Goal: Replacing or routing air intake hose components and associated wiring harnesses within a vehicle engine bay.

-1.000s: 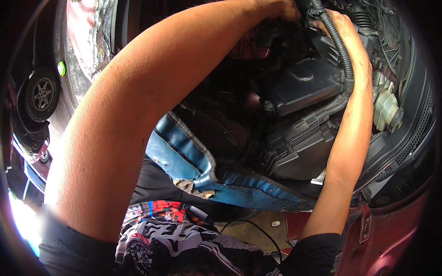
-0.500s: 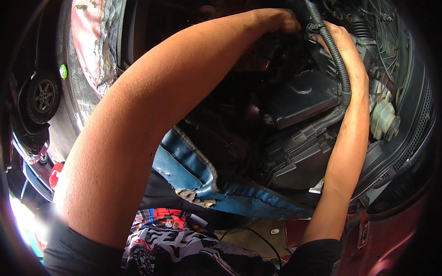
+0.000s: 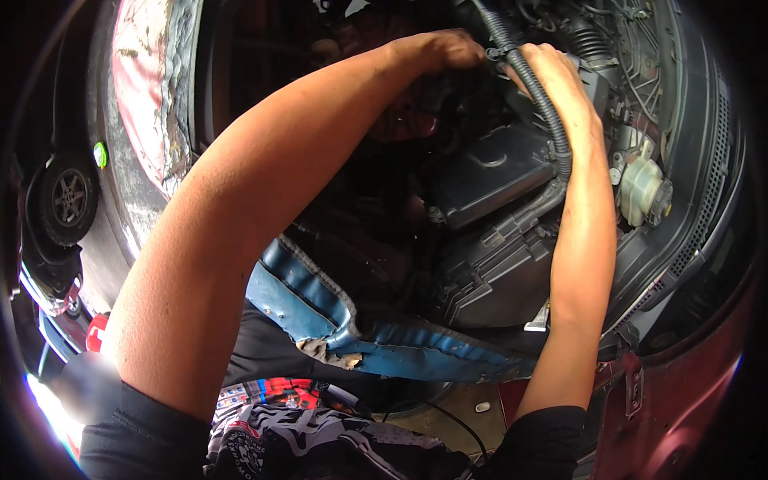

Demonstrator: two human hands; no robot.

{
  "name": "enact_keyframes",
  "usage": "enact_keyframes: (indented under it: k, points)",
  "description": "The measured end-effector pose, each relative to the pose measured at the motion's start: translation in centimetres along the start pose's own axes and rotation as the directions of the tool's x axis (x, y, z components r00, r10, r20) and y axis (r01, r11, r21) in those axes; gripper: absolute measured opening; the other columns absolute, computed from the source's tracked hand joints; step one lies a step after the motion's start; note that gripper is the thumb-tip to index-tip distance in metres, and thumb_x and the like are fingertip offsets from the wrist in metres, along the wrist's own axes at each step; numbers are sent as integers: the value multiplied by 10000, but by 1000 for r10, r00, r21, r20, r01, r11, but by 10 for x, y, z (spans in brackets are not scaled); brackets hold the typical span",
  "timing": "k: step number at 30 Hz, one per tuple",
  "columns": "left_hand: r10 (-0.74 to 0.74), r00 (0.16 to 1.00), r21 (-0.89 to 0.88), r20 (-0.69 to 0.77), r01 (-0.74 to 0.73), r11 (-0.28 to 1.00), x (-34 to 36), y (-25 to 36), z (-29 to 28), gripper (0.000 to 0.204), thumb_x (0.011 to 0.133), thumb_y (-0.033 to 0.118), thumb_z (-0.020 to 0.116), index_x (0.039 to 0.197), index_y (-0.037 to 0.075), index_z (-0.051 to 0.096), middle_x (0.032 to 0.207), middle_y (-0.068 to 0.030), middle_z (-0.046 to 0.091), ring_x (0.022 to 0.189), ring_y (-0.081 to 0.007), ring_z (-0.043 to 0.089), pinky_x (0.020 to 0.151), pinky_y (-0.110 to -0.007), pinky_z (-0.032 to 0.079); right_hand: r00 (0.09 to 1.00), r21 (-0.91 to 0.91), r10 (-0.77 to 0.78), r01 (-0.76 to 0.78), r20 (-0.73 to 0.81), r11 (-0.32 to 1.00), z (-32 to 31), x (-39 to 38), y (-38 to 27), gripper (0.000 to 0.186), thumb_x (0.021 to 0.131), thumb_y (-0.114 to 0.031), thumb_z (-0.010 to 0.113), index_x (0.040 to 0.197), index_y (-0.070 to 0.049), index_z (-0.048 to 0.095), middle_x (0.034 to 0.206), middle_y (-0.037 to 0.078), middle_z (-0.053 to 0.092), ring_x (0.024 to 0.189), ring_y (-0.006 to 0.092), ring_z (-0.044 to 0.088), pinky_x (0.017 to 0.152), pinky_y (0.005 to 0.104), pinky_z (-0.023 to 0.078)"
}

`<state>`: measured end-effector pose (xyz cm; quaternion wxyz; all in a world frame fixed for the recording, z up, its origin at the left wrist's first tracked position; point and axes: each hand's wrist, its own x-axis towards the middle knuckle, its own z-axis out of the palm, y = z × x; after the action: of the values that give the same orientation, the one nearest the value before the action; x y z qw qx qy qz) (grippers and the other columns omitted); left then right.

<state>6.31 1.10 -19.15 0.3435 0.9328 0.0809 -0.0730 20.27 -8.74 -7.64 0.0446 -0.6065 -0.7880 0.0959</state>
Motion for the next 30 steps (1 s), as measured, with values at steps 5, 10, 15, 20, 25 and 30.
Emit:
enact_keyframes:
  k: [5, 10, 15, 20, 25, 30]
  points:
    - [-216, 976, -482, -18, 181, 857, -1, 11, -1, 369, 864, 314, 522, 1074, 35, 640, 1028, -140, 649, 900, -213, 591, 761, -378, 474, 967, -22, 160, -159, 198, 987, 5, 1, 9, 138, 758, -140, 675, 703, -24, 625, 614, 156, 610, 616, 339, 631, 553, 401, 478]
    - [-386, 905, -639, 177, 404, 654, -12, 24, -21, 349, 865, 259, 468, 1124, 97, 638, 1183, -136, 611, 1138, -281, 544, 921, -362, 452, 992, -108, 56, -44, 109, 993, 3, 4, 8, 129, 720, -146, 675, 689, -30, 627, 597, 159, 599, 610, 332, 633, 563, 390, 488]
    - [-344, 939, -654, 25, 276, 705, -17, 26, -17, 380, 840, 314, 537, 1004, -15, 634, 1028, -162, 621, 962, -244, 552, 812, -369, 455, 989, -67, 34, -25, 145, 997, 0, 10, 4, 179, 721, -173, 657, 645, -17, 611, 580, 178, 581, 603, 335, 639, 563, 400, 496]
    - [-384, 923, -696, 29, 295, 655, -8, 16, -11, 433, 807, 327, 608, 863, -102, 631, 881, -148, 630, 786, -191, 537, 708, -380, 449, 985, -17, 50, -48, 163, 999, 5, 16, 1, 144, 722, -144, 650, 679, -7, 636, 595, 201, 582, 595, 341, 641, 561, 400, 504]
    - [-313, 950, -694, 13, 234, 681, 2, 19, -6, 365, 838, 290, 566, 909, -58, 649, 871, -145, 626, 803, -185, 534, 719, -380, 448, 988, 6, 65, -67, 138, 998, 5, 2, 9, 156, 731, -133, 679, 674, 1, 625, 603, 212, 587, 608, 356, 634, 559, 409, 502]
    - [-209, 972, -512, -104, 127, 849, 8, -33, 23, 299, 825, 207, 513, 895, -44, 661, 911, -186, 643, 852, -225, 588, 748, -386, 463, 983, 16, 79, -83, 165, 996, 7, 30, -13, 146, 739, -109, 675, 748, 14, 596, 666, 213, 599, 704, 405, 608, 606, 457, 477]
